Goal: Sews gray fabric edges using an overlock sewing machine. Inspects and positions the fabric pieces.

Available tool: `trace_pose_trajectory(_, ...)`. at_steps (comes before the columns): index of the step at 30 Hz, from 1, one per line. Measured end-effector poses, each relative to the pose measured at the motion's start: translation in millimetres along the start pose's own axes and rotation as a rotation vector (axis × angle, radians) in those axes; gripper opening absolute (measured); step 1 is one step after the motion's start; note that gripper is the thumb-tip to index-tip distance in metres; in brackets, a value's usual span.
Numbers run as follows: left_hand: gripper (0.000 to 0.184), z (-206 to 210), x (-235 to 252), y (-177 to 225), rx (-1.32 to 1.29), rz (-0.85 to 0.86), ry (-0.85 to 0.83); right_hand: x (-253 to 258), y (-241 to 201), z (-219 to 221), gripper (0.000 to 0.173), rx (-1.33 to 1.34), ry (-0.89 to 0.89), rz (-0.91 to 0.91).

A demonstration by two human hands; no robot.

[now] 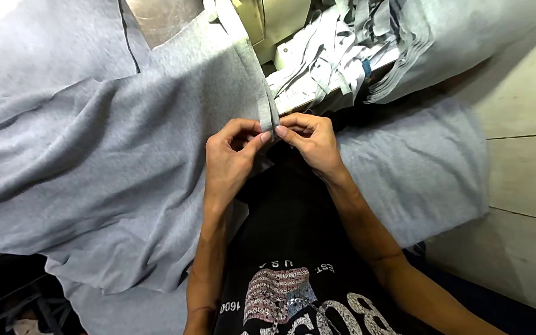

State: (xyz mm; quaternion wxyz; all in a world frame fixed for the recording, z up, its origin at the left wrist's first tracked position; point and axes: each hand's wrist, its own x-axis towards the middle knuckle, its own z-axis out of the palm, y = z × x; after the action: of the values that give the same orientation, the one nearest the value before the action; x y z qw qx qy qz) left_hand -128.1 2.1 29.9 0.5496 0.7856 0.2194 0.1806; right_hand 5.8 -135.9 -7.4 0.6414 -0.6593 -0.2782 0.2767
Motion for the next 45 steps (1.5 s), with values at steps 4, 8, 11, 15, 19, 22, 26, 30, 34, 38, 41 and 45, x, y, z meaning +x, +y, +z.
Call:
trace_pose_trajectory(4, 0.015, 5.1, 0.5, 4.2, -0.008, 0.019, 0.028, -1.3, 1.1, -1.3, 0.012, 0.039, 0.001, -0.005)
trace_pose_trajectory(8, 0.015, 11.9, 1.0, 2.9, 0.088, 0.01, 0.061, -1.4, 3.7, -1.5, 0.014, 0.105, -0.012, 0.011)
trace_pose_trajectory(11, 0.015, 18.8, 1.8, -0.2, 0.221, 0.066, 0.113, -6.3, 2.9, -2.4, 0.018, 0.136, -0.026, 0.022)
trace_pose_trajectory(15, 0.015, 22.9, 3.0, -2.5, 0.287, 0.123, 0.136, -16.6, -2.7, -2.5, 0.021, 0.146, -0.024, 0.03)
trace_pose_trajectory(19, 0.015, 24.2, 2.9, -3.1, 0.289, 0.125, 0.14, -12.7, -2.7, -0.6, 0.016, 0.144, -0.01, 0.021)
trace_pose_trajectory(22, 0.014, 26.6, 4.4, -3.7, 0.284, 0.131, 0.155, -5.1, -5.1, 1.6, 0.016, 0.092, 0.005, 0.028)
trace_pose_trajectory(26, 0.014, 27.6, 5.2, -3.7, 0.274, 0.123, 0.162, -2.8, -6.5, 4.5, 0.015, 0.027, 0.058, -0.006)
trace_pose_trajectory(30, 0.014, 18.5, 7.2, 2.5, 0.195, 0.024, 0.053, -11.6, -3.9, 3.1, 0.01, 0.0, 0.081, -0.048)
trace_pose_trajectory(34, 0.015, 5.5, 11.4, 13.3, 0.138, -0.067, -0.035, -9.4, -2.0, 4.8, 0.01, -0.023, 0.095, -0.083)
trace_pose_trajectory(38, 0.011, 1.7, 31.4, 21.3, 0.096, -0.084, -0.027, -7.1, -3.1, 5.1, 0.008, -0.061, 0.107, -0.11)
trace_pose_trajectory(41, 0.01, -4.9, 53.6, 24.7, 0.05, -0.046, -0.042, -5.9, -1.0, 4.3, 0.009, -0.072, 0.121, -0.124)
trace_pose_trajectory(45, 0.012, -15.3, 81.9, 29.9, 0.003, 0.022, -0.073, -3.9, 2.1, 3.3, 0.01, -0.107, 0.137, -0.135)
